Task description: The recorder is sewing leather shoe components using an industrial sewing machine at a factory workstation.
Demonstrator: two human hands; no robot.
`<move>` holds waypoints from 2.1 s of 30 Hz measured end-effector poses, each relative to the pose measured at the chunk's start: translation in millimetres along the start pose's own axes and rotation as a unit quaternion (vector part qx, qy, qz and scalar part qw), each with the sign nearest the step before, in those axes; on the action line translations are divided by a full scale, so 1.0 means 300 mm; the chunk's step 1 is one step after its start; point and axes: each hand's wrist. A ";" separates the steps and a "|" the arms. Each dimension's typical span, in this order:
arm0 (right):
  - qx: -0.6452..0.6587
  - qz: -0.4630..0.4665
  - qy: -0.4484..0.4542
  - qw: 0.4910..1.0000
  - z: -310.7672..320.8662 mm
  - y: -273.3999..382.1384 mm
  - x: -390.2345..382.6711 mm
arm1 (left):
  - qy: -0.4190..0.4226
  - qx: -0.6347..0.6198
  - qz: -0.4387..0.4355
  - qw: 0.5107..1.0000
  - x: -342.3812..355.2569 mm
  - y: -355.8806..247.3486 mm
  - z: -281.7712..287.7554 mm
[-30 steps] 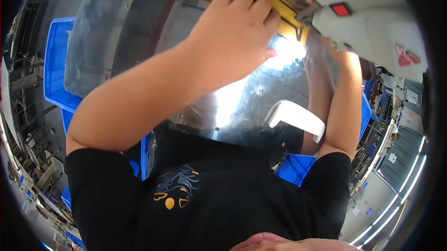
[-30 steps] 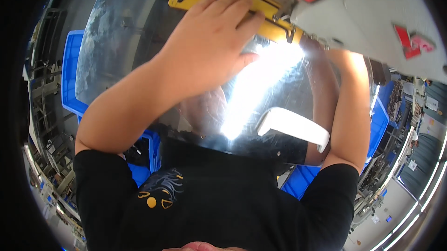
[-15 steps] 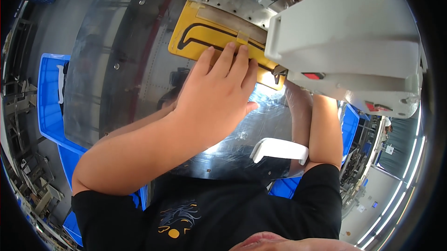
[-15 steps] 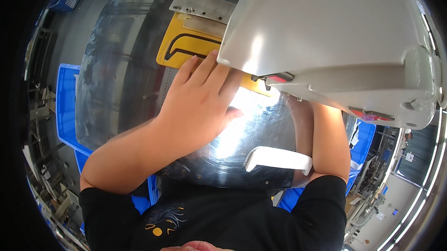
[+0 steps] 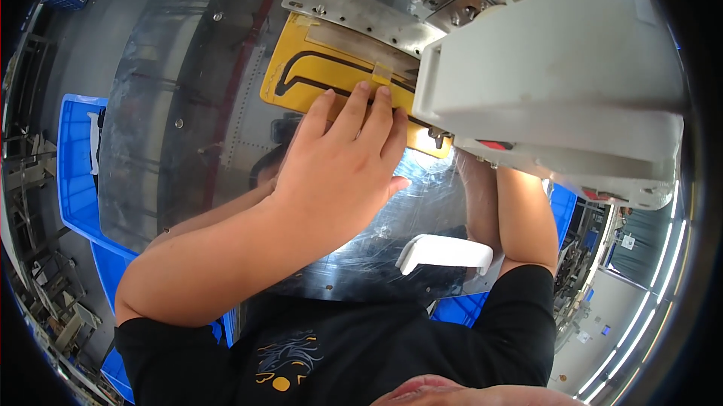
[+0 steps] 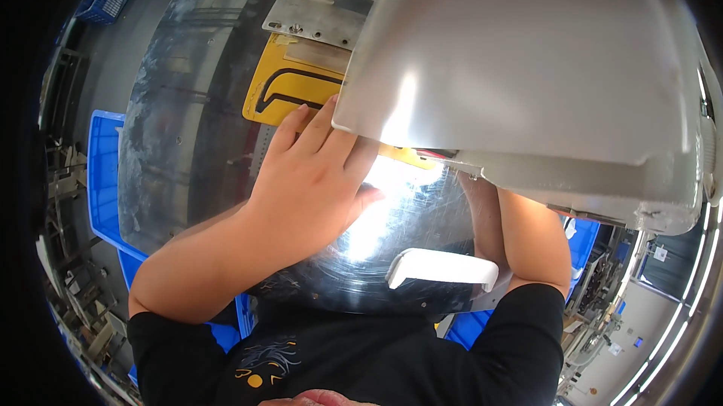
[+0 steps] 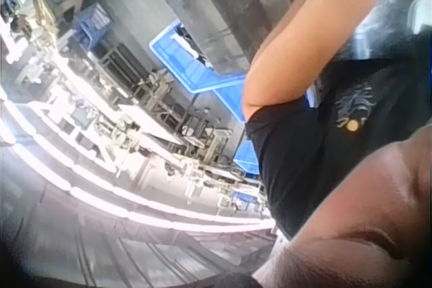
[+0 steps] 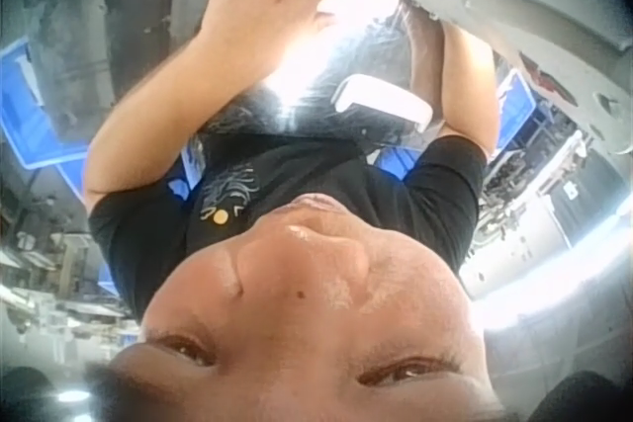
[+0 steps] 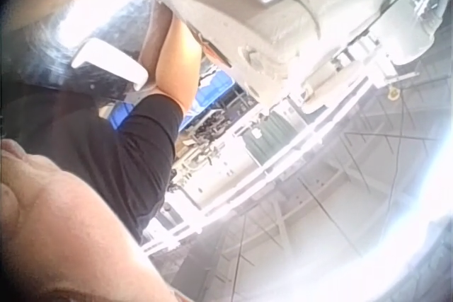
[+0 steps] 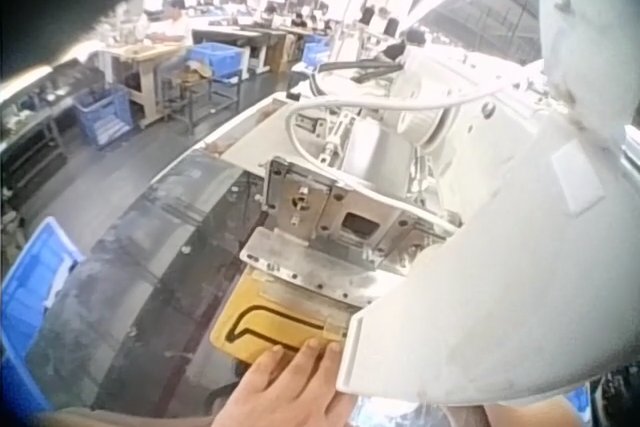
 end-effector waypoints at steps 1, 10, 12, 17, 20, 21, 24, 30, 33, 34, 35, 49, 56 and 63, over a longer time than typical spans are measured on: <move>0.008 0.002 0.001 1.000 -0.008 -0.007 0.007 | 0.002 0.002 0.004 1.000 -0.002 0.000 0.002; 0.045 0.007 0.012 0.999 0.019 -0.010 0.012 | -0.010 0.018 -0.007 1.000 0.002 -0.003 0.003; 0.051 0.006 0.014 0.999 0.025 0.017 0.020 | -0.014 0.024 -0.007 1.000 0.005 -0.006 0.005; 0.066 0.002 0.019 0.998 0.034 0.056 0.028 | -0.004 0.026 -0.009 1.000 0.002 -0.003 0.006; 0.076 0.000 0.020 0.997 0.042 0.058 0.037 | 0.005 0.024 -0.010 1.000 0.004 -0.004 0.009; 0.080 -0.001 0.020 0.997 0.041 0.057 0.041 | 0.006 0.021 -0.010 1.000 0.004 -0.002 0.009; 0.092 0.000 0.022 0.995 0.042 0.063 0.052 | 0.006 0.020 -0.013 1.000 0.007 0.001 0.012; 0.114 0.003 0.029 0.993 0.047 0.089 0.063 | 0.004 0.022 -0.011 1.000 0.012 -0.004 0.010; 0.124 0.004 0.032 0.992 0.066 0.113 0.045 | -0.001 0.023 -0.012 1.000 0.008 -0.007 0.006; 0.127 0.004 0.033 0.991 0.078 0.104 0.029 | -0.001 0.022 -0.013 1.000 0.006 -0.009 0.005; 0.131 0.005 0.033 0.991 0.074 0.114 0.039 | -0.002 0.019 -0.009 1.000 0.003 -0.008 0.006; 0.235 -0.171 0.010 0.957 0.196 0.068 -0.070 | -0.005 0.060 -0.018 0.998 0.014 0.023 0.007; 0.549 -0.328 0.274 0.718 0.342 0.037 -0.116 | 0.039 0.073 -0.016 0.996 0.031 -0.012 0.012; 0.369 -0.186 0.067 0.908 0.193 0.056 -0.217 | 0.074 0.062 -0.036 0.995 0.049 -0.014 -0.011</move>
Point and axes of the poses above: each hand's wrist, its own x-axis towards the middle knuckle, its own z-axis out of the back of the hand, y = z × x
